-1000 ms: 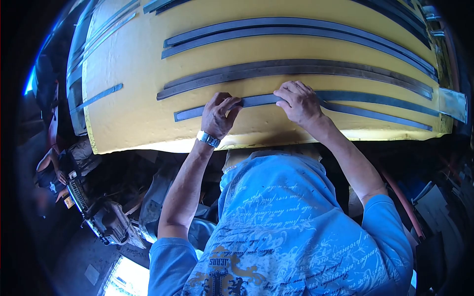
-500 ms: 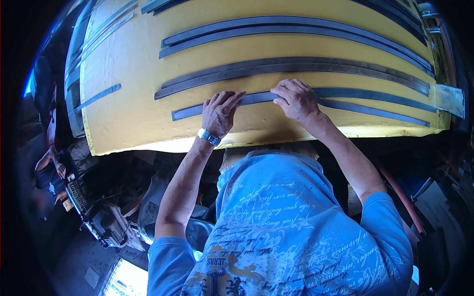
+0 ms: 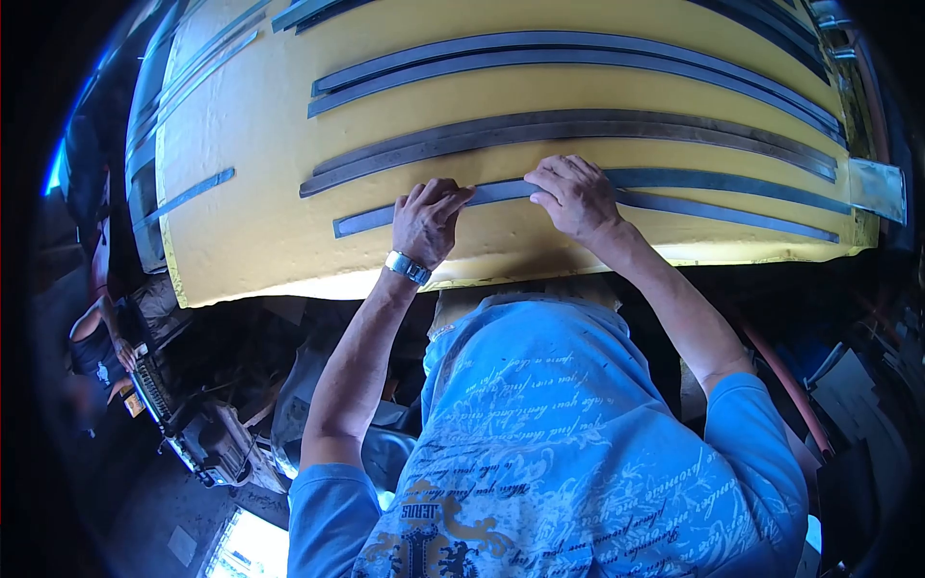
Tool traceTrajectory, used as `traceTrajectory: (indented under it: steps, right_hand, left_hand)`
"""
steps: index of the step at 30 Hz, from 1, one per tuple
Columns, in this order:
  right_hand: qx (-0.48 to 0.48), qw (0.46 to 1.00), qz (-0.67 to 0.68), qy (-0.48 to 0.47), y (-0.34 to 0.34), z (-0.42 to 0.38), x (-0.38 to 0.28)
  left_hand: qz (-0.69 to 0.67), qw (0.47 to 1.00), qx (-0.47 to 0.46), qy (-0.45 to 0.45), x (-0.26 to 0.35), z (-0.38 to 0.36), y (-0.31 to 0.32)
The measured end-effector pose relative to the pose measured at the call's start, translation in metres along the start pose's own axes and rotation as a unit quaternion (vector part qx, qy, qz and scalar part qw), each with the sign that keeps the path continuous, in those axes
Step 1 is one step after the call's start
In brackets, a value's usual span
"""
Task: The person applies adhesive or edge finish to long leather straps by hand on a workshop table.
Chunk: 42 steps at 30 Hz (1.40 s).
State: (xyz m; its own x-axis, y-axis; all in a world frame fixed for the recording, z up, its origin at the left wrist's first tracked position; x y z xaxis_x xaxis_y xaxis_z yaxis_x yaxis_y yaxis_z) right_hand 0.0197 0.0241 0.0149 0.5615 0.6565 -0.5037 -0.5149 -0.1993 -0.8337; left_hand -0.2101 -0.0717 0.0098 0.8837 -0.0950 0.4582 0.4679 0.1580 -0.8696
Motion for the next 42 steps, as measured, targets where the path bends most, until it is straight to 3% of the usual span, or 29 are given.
traceTrajectory:
  steps: [10, 22, 28, 31, 35, 40, 42]
  right_hand:
    - [0.005, 1.000, -0.008, -0.002, 0.006, 0.001, 0.002]
    - [-0.025, 0.999, -0.018, 0.028, 0.010, 0.001, 0.002]
    - [-0.040, 0.998, -0.014, 0.042, 0.009, 0.003, 0.000]
    - [-0.052, 0.997, -0.022, 0.047, 0.010, 0.005, 0.000]
    - [-0.052, 0.997, -0.030, 0.043, 0.004, 0.004, 0.001]
    - [0.000, 0.997, 0.015, 0.071, -0.035, -0.017, 0.029]
    - [-0.050, 0.994, 0.029, 0.093, -0.060, -0.022, 0.043]
  left_hand:
    - [0.051, 0.998, -0.026, 0.022, 0.004, -0.001, -0.002]
    - [-0.027, 0.999, 0.042, 0.018, -0.003, 0.001, 0.011]
    - [-0.030, 0.997, 0.019, 0.063, 0.012, 0.007, 0.009]
    - [-0.006, 0.992, -0.039, 0.119, 0.025, 0.010, 0.017]
    - [-0.098, 0.992, 0.050, 0.063, 0.039, 0.024, 0.036]
    - [-0.076, 0.996, 0.038, 0.015, 0.044, 0.029, 0.035]
    - [-0.067, 0.997, 0.016, -0.019, 0.048, 0.031, 0.032]
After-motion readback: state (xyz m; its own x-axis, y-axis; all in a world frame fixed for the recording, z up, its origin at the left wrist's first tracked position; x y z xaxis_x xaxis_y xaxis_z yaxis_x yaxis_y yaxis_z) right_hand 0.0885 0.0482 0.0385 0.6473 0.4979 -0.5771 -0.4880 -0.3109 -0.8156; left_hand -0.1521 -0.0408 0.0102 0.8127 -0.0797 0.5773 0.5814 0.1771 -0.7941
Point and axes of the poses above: each hand's wrist, its own z-axis towards the middle knuckle, its own y-axis out of the palm, x = y × z, the point moved 2 cm from there along z, towards the middle knuckle, and after that the axes turned 6 degrees about x, right-handed, at the moved point
